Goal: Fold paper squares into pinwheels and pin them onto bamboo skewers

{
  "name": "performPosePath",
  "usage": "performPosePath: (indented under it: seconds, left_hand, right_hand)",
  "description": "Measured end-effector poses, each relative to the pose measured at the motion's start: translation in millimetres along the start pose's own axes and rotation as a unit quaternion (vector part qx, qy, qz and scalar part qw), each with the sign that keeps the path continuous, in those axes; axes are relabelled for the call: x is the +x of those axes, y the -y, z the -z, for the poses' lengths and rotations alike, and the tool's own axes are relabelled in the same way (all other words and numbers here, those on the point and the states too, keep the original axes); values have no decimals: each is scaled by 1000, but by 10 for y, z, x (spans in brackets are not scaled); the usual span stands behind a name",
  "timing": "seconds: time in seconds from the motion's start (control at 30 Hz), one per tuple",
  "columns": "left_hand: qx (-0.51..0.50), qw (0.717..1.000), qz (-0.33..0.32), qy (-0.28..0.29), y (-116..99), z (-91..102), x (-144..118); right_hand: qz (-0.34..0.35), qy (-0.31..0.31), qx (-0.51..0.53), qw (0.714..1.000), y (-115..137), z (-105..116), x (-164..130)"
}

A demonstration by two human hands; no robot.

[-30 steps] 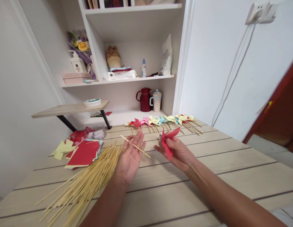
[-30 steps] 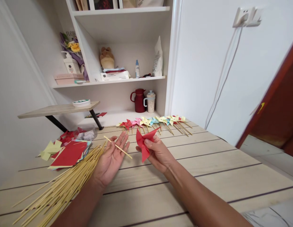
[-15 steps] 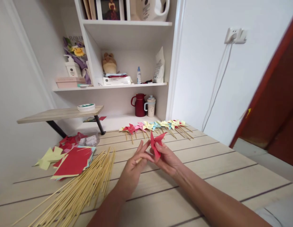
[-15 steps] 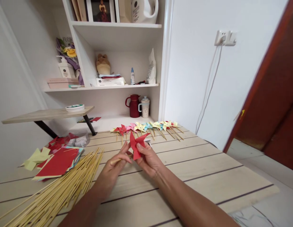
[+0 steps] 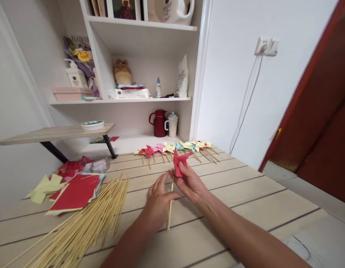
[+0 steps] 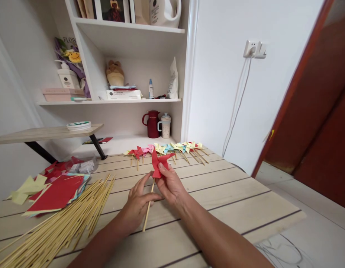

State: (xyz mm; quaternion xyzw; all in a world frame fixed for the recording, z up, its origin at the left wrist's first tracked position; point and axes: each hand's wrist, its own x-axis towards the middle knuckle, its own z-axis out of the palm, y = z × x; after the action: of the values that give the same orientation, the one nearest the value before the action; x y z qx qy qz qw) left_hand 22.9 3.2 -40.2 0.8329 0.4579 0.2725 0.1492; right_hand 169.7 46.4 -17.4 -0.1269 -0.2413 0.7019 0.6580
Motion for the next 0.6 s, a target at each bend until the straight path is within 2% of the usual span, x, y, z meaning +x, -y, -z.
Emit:
performPosePath:
  seconds: [0.1, 0.17, 0.4, 0.6]
  left_hand:
    - [27, 998, 23, 54, 61, -37, 3]
    - [12, 997, 26, 69, 100, -55, 1]
    - [-135, 988, 55, 47, 141, -3, -6]
    - [-276, 958, 77, 6, 171, 22, -10]
  right_hand:
    - [1, -14, -5, 1000, 6, 37, 37]
    - [-10, -15, -4, 1000, 10, 46, 43]
    - [-30, -6, -4, 1000, 18, -4, -9]
    - [-34, -11, -5, 999, 31, -24, -19]
